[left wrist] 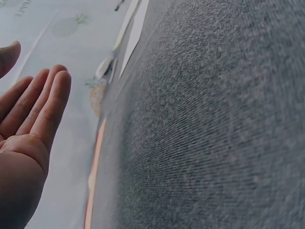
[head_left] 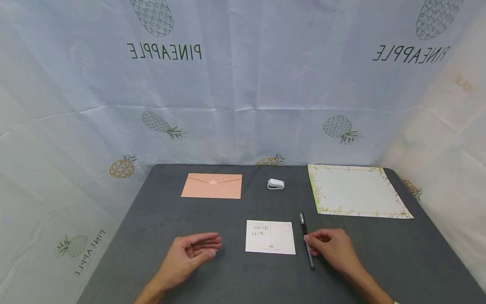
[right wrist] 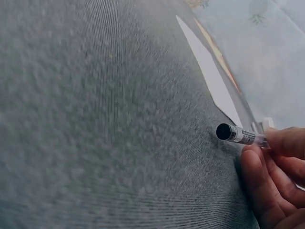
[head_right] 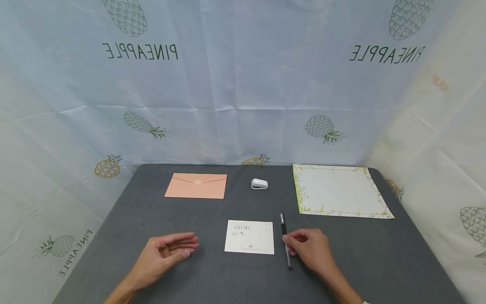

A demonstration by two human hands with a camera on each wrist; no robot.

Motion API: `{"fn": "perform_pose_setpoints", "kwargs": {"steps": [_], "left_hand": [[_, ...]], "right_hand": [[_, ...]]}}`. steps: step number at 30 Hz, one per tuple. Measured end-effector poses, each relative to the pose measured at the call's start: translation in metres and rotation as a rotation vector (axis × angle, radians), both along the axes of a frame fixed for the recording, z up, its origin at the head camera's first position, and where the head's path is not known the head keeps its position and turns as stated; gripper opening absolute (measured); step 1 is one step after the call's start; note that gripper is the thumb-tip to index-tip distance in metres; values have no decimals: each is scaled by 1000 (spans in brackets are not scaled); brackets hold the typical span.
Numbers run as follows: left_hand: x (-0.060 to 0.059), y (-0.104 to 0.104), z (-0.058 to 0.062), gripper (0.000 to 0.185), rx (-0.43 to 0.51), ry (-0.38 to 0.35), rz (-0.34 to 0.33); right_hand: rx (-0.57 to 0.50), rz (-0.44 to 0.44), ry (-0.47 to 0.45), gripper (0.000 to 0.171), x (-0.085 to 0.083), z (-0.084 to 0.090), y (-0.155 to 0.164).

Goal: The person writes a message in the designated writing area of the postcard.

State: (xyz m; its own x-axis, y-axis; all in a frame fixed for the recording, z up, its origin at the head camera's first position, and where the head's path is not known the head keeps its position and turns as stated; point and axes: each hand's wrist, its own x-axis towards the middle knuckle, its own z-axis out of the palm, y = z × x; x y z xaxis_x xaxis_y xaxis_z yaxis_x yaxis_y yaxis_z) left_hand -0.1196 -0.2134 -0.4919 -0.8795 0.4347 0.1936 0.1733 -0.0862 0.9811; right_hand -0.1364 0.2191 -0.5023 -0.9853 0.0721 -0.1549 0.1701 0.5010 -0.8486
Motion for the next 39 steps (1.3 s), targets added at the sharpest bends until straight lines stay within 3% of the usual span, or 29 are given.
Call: {"fn": "perform_pose_setpoints", "kwargs": {"steps": [10,17,28,33,36,39], "left_hand": [[1,4,0,42,7,-25,-6],[1,6,-3,43,10,-34,-10],[0,-1,1,42,-17,-37,44],[-4,-9,16,36,-52,30,151],[-7,-16,37,30,-117,108,282],[-11,-24,66,27,-176,230,430]], "right_hand": [[259,55,66,17,-11,2,-4],[282,69,67,21,-14,3,-9],[334,70,59,24,-12,5,-11],[374,141,134,17,-11,14,3],[412,190,247,17,-10,26,17],[454,210,435,18,-10,45,32]]}}
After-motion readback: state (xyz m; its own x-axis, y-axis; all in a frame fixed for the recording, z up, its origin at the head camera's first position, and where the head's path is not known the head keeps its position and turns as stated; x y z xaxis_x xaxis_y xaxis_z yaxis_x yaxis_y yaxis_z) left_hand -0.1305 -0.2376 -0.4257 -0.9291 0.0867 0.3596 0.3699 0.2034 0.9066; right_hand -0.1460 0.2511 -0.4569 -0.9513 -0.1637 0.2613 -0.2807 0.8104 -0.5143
